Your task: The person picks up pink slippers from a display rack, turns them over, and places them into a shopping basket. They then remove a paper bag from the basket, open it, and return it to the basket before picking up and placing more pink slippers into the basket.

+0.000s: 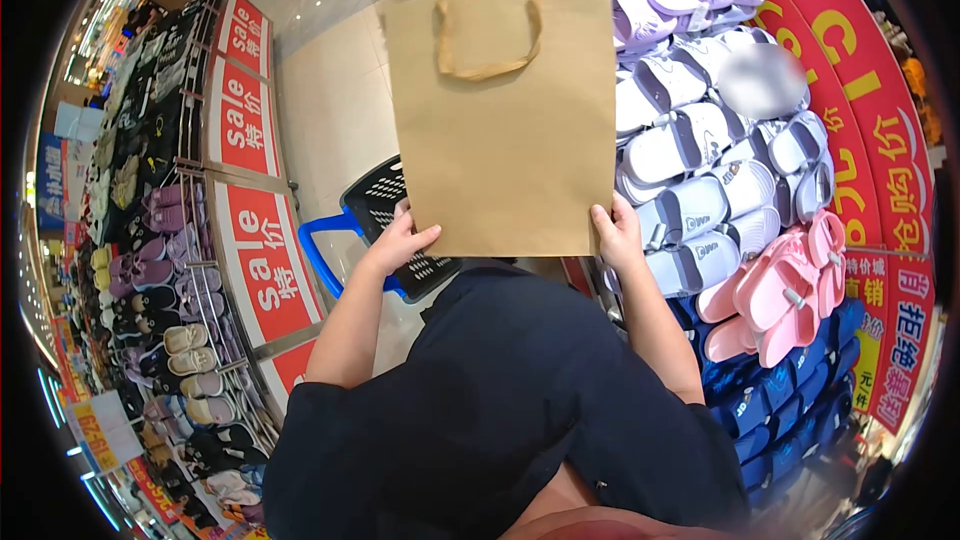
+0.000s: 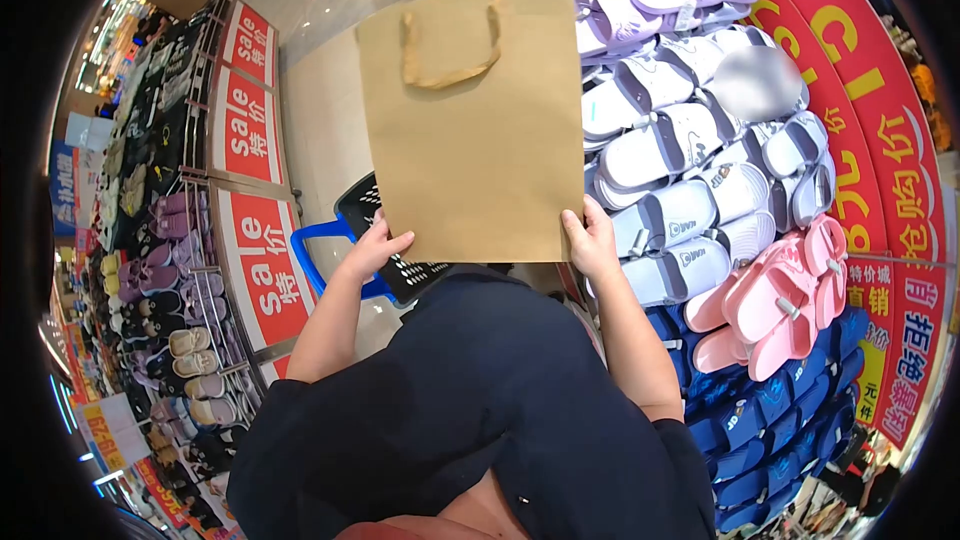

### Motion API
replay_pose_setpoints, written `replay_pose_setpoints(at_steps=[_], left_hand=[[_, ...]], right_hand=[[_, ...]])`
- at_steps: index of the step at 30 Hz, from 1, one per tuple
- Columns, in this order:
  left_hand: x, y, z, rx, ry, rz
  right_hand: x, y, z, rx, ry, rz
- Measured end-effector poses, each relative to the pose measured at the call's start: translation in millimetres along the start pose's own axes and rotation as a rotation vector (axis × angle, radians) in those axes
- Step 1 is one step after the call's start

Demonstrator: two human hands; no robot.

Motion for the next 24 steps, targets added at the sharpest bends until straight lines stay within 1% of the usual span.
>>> replay_pose_setpoints(at_steps=[2, 3, 6, 7, 9, 11, 15, 17, 20, 22, 23, 24], left_hand=[[-1, -4, -4, -0.043, -0.03, 0.008], [2, -11, -11, 0.248, 0.094, 0.083], [1, -18, -17, 0.438, -0.031, 0.0], [0, -20, -20, 0.447, -0.107, -0.071], [-1, -24, -22, 0.611, -0.093, -0.117], [0, -24, -27, 0.746, -0.07, -0.145], [0, -19, -19, 0.782, -0.077, -0.217], [3, -18, -13, 0.798, -0.097, -0.266], [8, -16, 3, 0.842, -0.052, -0.275], [15, -17, 0, 0.912, -0.031, -0.225], [17, -18, -1, 0.949, -0.019, -0.199], [19, -18, 0, 0.961, -0.035, -0.224]], right_hand=[[2, 2, 2, -0.046, -0.049, 0.0], [3, 4, -2, -0.043, -0.04, 0.02], [4, 10, -3, -0.057, 0.042, -0.065], [5, 8, 1, -0.094, 0.047, -0.093], [5, 2, 10, -0.172, 0.059, -0.136], [5, -2, 13, -0.139, 0.048, -0.113], [1, -11, 19, 0.004, 0.111, -0.073], [3, -17, 27, 0.07, 0.085, -0.024], [1, -22, 29, 0.08, 0.062, 0.01], [1, -22, 32, 0.082, 0.033, 0.029], [1, -22, 31, 0.099, 0.061, 0.024], [0, -23, 30, 0.116, 0.09, 0.019]])
Point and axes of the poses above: each hand's wrist, its own x-axis away from the middle knuckle, its own y-axis out of the back of the hand, z = x × y, the point moved 4 cm from there along -x, towards the middle knuckle, and after that the axes turned 6 degrees about x, right-handed, at the moved point
